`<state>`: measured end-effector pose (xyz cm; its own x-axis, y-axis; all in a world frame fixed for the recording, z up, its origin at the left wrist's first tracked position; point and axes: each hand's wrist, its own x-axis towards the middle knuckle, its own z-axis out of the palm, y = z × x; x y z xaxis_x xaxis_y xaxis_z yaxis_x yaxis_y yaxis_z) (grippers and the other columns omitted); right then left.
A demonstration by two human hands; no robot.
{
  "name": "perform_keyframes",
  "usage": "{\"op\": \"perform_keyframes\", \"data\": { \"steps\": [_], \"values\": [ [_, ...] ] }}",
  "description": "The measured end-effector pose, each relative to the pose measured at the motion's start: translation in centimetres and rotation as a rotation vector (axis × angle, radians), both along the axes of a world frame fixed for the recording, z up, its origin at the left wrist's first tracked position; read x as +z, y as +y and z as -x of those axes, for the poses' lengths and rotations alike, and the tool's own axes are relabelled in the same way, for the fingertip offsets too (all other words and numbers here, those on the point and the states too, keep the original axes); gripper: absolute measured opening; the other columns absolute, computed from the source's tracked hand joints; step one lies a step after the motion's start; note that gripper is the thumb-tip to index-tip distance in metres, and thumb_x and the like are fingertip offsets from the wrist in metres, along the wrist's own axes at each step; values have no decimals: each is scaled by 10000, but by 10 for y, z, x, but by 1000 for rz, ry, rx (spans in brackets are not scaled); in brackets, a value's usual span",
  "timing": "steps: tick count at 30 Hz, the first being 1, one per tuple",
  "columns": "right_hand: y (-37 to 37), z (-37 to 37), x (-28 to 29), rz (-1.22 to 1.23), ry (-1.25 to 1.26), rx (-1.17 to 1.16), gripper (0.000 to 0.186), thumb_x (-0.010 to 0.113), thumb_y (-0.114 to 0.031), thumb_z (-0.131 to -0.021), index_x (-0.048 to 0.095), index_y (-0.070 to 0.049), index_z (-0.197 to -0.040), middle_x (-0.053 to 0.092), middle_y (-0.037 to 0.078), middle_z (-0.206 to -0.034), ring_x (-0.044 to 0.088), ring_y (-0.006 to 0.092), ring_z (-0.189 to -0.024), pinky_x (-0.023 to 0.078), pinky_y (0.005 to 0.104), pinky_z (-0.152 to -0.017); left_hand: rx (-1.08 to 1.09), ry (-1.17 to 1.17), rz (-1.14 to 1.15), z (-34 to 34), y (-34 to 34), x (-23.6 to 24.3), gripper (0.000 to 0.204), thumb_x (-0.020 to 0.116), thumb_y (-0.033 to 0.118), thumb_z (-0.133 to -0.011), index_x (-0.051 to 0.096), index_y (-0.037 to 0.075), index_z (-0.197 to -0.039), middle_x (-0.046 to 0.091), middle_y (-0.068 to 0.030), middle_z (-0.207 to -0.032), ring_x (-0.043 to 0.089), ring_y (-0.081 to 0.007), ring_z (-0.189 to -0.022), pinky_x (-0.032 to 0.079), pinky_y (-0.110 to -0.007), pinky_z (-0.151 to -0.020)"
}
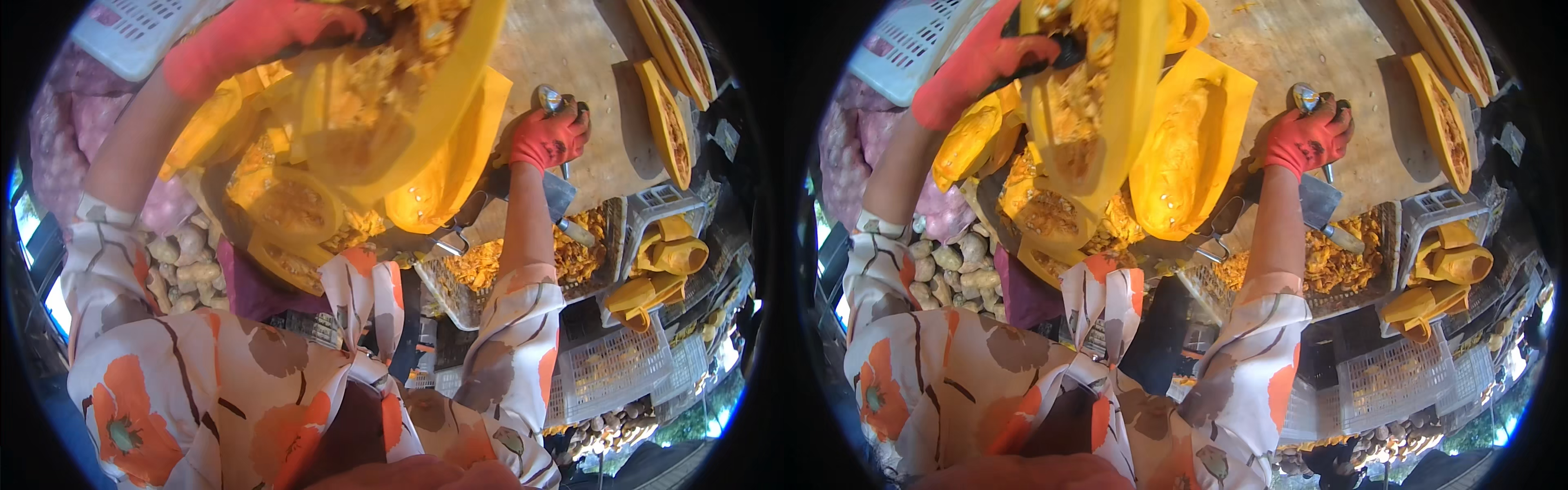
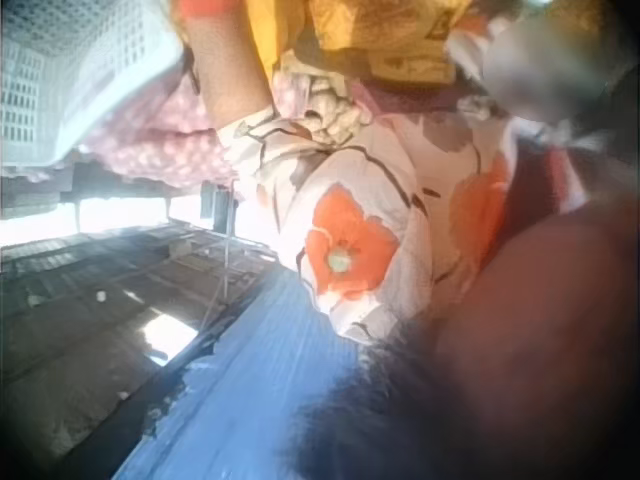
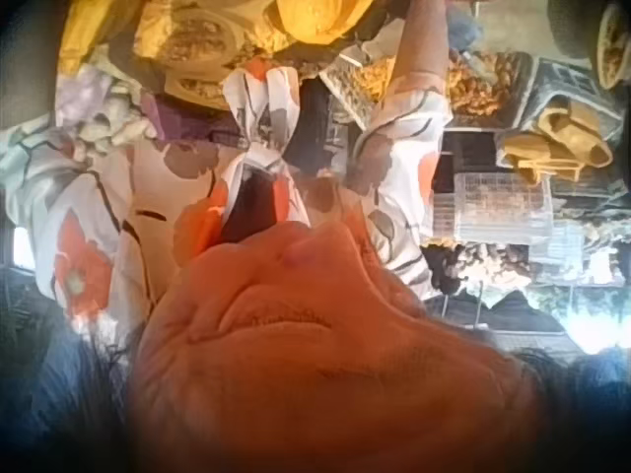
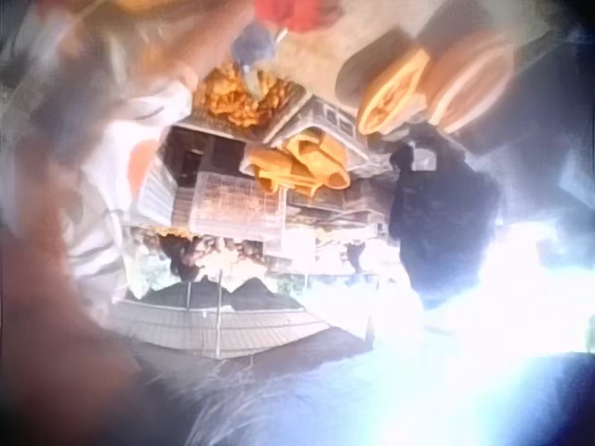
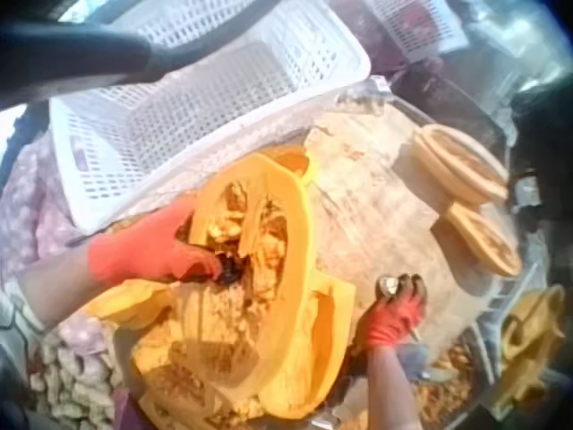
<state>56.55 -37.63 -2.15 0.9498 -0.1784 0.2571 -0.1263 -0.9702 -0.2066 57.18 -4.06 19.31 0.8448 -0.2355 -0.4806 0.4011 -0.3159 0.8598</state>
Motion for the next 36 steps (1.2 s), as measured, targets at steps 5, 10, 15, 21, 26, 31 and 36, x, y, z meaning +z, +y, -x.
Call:
{"op": "perform_keyframes", "data": {
  "steps": [5,10,15,21,26,31,36],
  "values": [
    [-5,1,7,-40,42,-20,501,675,-189,-726,585,-63,-1203,482,186,-1305,396,363,-1274,331,488,-1017,-527,104,-501,56,25,11,597,705,104,-670,545,24,-1239,644,-140,-1031,637,-205,-944,498,-320,-815],
    [-8,1,9,-49,48,-29,509,671,-190,-732,572,-50,-1212,464,190,-1317,391,379,-1269,324,498,-1013,-523,173,-358,26,-12,12,681,762,164,-668,529,31,-1294,609,-176,-1195,585,-328,-1111,452,-390,-959],
    [-5,1,14,-81,58,-15,506,659,-181,-743,559,-41,-1218,456,210,-1329,399,393,-1256,331,502,-999,-448,-658,-232,-51,-144,-62,567,723,222,-781,536,102,-1303,608,-123,-1167,578,-299,-1083,465,-391,-942],
    [-13,0,0,-207,113,-56,599,616,-310,-786,470,-11,-1285,480,172,-1308,413,385,-1246,360,480,-960,-455,-1177,-478,-159,-378,-123,380,677,196,-777,611,148,-1148,632,-61,-1101,578,-255,-1081,440,-396,-946],
    [-8,-2,1,-207,84,-27,642,657,-355,-769,462,-8,-1273,509,165,-1278,457,351,-1211,384,437,-956,-589,-1138,-691,-167,-411,-180,206,569,183,-838,638,171,-1032,646,-47,-1054,604,-238,-1030,462,-385,-864],
    [-13,2,5,-219,84,-69,690,699,-399,-751,454,-5,-1261,538,157,-1249,501,317,-1176,407,394,-952,-665,-996,-526,-144,-394,-167,196,651,210,-751,671,118,-923,685,-88,-938,663,-290,-908,527,-400,-756],
    [-10,1,7,138,151,13,739,759,-419,-713,448,1,-1235,567,159,-1208,551,293,-1128,443,357,-926,-396,-407,-225,-145,-332,-130,474,748,348,-652,674,73,-1030,704,-119,-919,672,-296,-892,514,-396,-783]
  ]
}}
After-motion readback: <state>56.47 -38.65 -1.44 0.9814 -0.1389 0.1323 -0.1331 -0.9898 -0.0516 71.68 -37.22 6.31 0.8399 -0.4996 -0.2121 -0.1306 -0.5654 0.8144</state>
